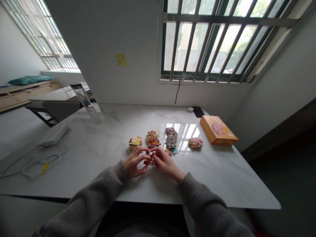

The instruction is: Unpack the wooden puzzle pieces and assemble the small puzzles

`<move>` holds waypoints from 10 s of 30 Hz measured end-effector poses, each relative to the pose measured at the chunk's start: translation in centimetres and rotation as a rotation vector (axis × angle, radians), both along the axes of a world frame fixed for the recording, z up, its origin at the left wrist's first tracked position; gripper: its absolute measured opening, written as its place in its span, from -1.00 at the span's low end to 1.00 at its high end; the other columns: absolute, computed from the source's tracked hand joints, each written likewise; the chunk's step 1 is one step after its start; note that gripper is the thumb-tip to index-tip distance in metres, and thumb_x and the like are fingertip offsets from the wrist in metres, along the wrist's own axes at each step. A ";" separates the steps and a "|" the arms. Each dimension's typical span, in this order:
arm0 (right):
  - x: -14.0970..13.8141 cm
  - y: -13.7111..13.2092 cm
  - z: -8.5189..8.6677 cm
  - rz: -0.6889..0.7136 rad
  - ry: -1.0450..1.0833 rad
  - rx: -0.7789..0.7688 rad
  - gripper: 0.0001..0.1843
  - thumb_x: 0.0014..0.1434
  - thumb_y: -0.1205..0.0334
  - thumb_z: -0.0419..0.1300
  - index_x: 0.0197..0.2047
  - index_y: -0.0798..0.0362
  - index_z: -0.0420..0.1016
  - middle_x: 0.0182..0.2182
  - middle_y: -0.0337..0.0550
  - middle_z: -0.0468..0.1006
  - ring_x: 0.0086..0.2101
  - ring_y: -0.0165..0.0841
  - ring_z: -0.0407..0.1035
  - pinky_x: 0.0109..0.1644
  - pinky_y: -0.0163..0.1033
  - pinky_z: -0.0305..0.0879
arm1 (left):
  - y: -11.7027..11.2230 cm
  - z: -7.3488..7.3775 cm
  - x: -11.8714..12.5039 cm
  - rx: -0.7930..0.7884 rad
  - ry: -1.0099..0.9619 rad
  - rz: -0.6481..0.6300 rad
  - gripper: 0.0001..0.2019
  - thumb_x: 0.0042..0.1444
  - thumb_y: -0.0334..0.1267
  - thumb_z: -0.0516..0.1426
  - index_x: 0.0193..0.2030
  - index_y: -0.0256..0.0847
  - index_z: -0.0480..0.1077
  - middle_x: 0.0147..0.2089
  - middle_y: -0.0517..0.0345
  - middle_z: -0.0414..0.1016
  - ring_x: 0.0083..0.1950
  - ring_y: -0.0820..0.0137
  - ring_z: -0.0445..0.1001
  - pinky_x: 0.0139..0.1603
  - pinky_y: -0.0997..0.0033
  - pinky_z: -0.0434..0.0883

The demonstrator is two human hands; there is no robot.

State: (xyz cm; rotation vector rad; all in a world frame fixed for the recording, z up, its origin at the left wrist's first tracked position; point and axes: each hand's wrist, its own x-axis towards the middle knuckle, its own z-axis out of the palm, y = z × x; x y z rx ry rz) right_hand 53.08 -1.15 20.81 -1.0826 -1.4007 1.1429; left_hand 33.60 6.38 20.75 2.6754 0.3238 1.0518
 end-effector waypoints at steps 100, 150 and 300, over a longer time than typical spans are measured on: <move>1.9 0.4 -0.6 -0.211 -0.983 0.186 -0.67 0.35 0.32 0.01 0.12 0.00 0.44 -0.13 -0.03 0.52 -0.20 -0.25 0.46 -0.13 -0.21 0.35 | 1.6 -2.1 -0.3 -0.211 -0.150 -0.063 -0.79 0.18 -0.23 0.26 -0.11 -0.17 0.35 -0.05 0.06 0.35 -0.42 0.54 0.27 -0.34 0.41 0.49; 24.2 -0.9 -1.5 -0.606 -1.064 0.389 -0.84 0.09 0.22 0.18 -0.26 0.02 0.54 -0.15 0.00 0.64 -0.14 -0.12 0.41 0.02 0.00 0.34 | 1.2 -2.1 -0.1 -0.283 0.098 0.016 -0.83 0.21 -0.29 0.12 -0.06 -0.18 0.33 0.05 0.00 0.33 -0.37 0.50 0.39 -0.18 0.31 0.52; 4.2 -0.5 -0.9 -0.006 -0.901 0.415 -0.49 0.15 0.38 0.32 0.16 -0.03 0.38 -0.04 -0.02 0.47 -0.01 -0.15 0.34 0.11 0.04 0.39 | 0.0 -1.2 1.8 0.124 0.148 0.069 -0.76 0.11 -0.26 0.23 -0.06 -0.15 0.42 -0.04 0.02 0.50 -0.01 0.18 0.44 0.02 0.16 0.45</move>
